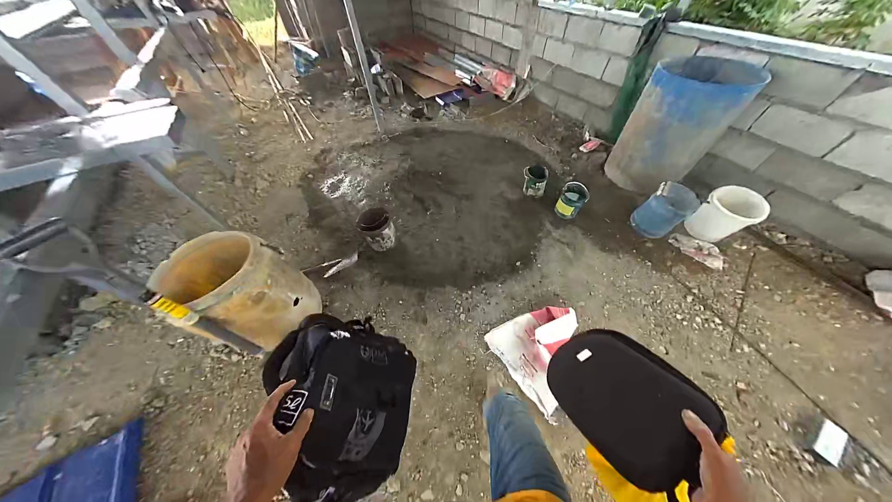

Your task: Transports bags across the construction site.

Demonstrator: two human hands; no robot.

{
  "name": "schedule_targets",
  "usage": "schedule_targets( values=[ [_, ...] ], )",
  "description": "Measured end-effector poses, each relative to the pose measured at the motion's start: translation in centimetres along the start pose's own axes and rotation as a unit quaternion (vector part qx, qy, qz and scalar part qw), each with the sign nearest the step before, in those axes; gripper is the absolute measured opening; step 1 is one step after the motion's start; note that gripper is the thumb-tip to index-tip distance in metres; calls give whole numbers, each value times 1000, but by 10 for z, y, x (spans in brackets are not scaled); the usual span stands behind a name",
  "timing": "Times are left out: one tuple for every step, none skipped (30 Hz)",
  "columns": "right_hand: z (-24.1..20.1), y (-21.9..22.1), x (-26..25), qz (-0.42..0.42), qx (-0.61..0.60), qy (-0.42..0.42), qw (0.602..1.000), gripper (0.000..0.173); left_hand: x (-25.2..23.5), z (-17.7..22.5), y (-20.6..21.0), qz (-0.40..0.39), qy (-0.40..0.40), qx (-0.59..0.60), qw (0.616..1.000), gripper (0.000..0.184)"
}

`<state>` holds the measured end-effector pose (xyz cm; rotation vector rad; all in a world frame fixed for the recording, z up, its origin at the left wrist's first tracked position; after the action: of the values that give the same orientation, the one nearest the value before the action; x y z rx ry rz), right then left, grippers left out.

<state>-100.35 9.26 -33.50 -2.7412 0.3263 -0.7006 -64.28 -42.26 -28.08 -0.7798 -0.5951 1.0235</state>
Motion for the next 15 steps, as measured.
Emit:
schedule_targets(
  values=[
    [-16, 25, -26, 11, 1, 12, 1000, 65, -31, 15, 15, 5, -4, 5, 1000, 61],
    [-33, 49, -49, 22, 0, 24, 999, 66, -60, 30, 30, 7, -8, 10, 1000, 61],
    [-49, 73, -72, 25, -2, 35, 999, 66, -88, 46, 42, 6, -10, 13, 1000, 62],
    [-71, 104, -98, 23, -9, 39, 999, 65, -123, 66, 53, 8, -6, 18, 1000, 62],
    [-94, 137, -124, 21, -23, 43, 999, 64, -161, 86, 63, 14, -2, 19, 1000, 62],
    [-111, 162, -142, 24, -34, 56, 998, 64, -191, 103, 71, 10, -5, 14, 1000, 62],
    [-131, 184, -158, 26, -46, 67, 996, 63, -219, 121, 78, 3, -16, 11, 1000, 61],
    [-156, 211, -177, 21, -60, 73, 995, 60, -249, 141, 85, 0, -25, 10, 1000, 61],
    [-183, 237, -194, 14, -69, 76, 995, 57, -276, 160, 90, -4, -36, 11, 999, 61],
    [-210, 260, -208, 8, -75, 76, 994, 55, -302, 178, 95, -2, -43, 11, 999, 61],
    [-237, 284, -222, 5, -81, 73, 994, 52, -328, 196, 99, 0, -47, 12, 999, 61],
    [-264, 308, -238, -3, -88, 64, 994, 50, -356, 213, 105, 0, -53, 11, 999, 61],
    [-289, 331, -254, -10, -97, 54, 994, 49, -383, 229, 111, -1, -55, 8, 998, 60],
    [-313, 354, -270, -19, -101, 40, 994, 47, -411, 244, 119, -3, -57, 6, 998, 60],
    [-336, 377, -287, -28, -104, 28, 994, 46, -439, 259, 128, -5, -55, 4, 998, 60]
  ],
)
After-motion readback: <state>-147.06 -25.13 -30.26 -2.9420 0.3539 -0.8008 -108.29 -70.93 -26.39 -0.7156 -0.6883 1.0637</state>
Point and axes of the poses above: each hand's wrist, its own x-axis away from the middle knuckle, its own y-axis out of the palm, z = x × y, the point moved 2 cm from there along -x, towards the middle knuckle, and after that the axes turned 6 degrees about x, right-handed, at the moved point
